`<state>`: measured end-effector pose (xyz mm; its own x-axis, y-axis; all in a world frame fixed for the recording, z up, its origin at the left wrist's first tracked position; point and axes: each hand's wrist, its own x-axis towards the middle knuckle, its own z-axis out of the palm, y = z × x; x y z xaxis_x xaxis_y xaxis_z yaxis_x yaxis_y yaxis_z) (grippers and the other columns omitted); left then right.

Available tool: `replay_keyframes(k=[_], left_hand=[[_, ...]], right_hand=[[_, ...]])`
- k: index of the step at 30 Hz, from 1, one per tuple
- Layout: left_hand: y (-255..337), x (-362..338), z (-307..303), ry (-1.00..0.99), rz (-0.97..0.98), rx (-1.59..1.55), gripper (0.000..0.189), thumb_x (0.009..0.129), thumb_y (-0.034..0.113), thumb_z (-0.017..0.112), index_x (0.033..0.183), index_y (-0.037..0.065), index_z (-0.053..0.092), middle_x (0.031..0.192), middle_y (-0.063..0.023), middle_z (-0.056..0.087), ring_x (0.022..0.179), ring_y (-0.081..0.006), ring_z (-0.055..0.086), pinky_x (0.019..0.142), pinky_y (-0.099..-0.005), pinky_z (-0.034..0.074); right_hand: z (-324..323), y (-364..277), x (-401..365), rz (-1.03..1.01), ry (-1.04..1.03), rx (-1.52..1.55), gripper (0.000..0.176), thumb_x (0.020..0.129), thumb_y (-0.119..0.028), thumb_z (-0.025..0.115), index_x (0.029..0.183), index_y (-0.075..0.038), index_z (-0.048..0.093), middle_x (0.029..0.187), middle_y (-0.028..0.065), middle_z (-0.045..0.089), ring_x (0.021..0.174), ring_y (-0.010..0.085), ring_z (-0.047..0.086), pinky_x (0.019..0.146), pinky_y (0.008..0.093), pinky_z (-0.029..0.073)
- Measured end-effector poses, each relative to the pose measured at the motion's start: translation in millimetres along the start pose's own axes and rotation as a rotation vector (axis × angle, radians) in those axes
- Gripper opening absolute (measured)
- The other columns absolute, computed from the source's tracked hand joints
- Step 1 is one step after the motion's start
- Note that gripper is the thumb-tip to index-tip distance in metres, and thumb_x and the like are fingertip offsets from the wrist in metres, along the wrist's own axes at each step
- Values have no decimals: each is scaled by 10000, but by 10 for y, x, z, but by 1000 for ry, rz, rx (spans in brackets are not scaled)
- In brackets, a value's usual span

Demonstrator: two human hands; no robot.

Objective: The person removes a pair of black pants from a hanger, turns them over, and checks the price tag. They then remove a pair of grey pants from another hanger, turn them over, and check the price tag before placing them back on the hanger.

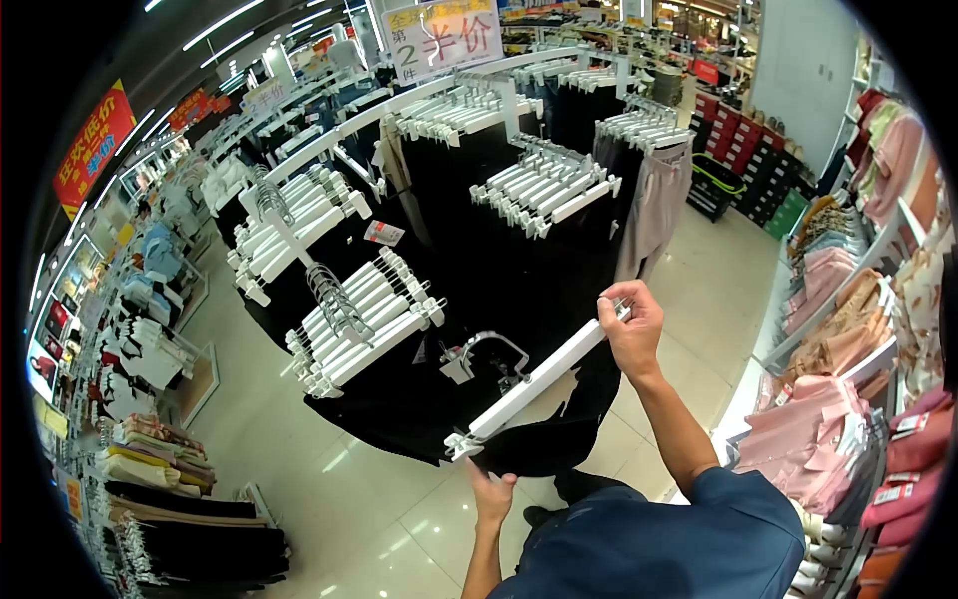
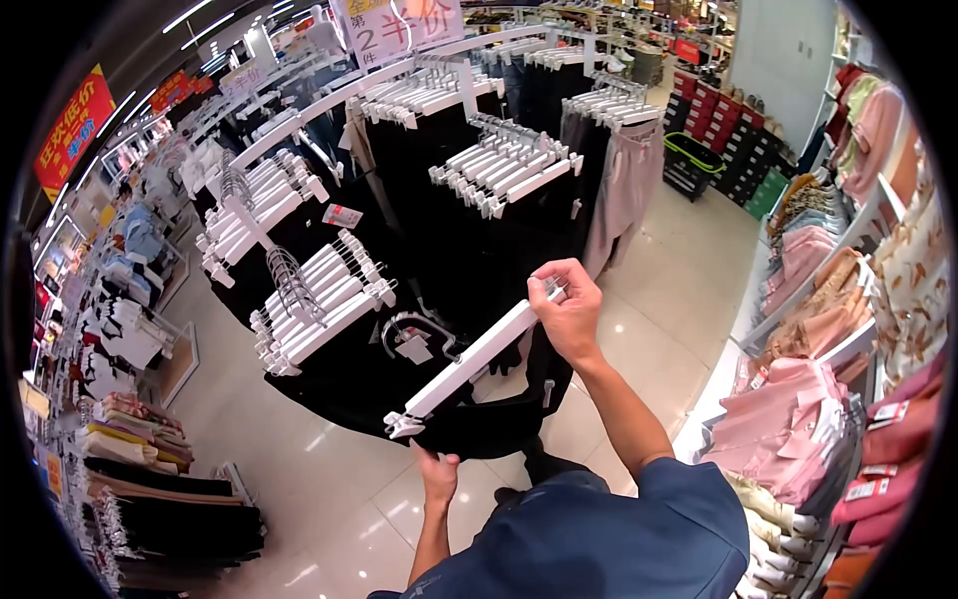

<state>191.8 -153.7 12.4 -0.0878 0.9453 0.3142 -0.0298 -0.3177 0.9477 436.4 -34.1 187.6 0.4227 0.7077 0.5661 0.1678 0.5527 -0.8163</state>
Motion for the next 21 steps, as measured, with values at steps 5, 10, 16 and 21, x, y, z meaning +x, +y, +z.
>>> replay_keyframes(k=[5, 10, 16, 21], left_hand=[[-273, -268, -54, -145, -190, 130, 542, 790, 188, 722, 1204, -56, 469, 1085, -171, 580, 1002, -253, 561, 909, -344, 431], [-462, -439, -130, 66, -273, 129, 278, 852, 73, 581, 1074, -94, 564, 966, -163, 649, 907, -237, 598, 839, -331, 450], [-366, -378, -419, 410, -198, 200, 302, 965, 166, 433, 727, -16, 394, 671, -7, 391, 668, -122, 376, 597, -324, 357], [-53, -330, -634, 588, -128, -72, 332, 997, 242, 392, 768, 18, 479, 747, 33, 466, 732, -82, 418, 645, -267, 373]], right_hand=[[-87, -226, -22, 82, 67, 76, 68, 857, -36, 641, 866, -46, 574, 703, -50, 534, 559, 8, 472, 481, 171, 387], [-89, -225, 8, 139, 111, 136, 84, 871, -93, 648, 874, -47, 577, 684, -37, 538, 532, 25, 492, 454, 184, 412], [-53, 126, 65, 219, 30, 89, 175, 864, -162, 676, 919, -29, 578, 686, -3, 544, 523, 71, 508, 458, 217, 429], [53, 292, -96, 526, -193, 283, 434, 841, -222, 703, 1138, 26, 507, 703, 33, 552, 505, 108, 519, 492, 265, 478]])
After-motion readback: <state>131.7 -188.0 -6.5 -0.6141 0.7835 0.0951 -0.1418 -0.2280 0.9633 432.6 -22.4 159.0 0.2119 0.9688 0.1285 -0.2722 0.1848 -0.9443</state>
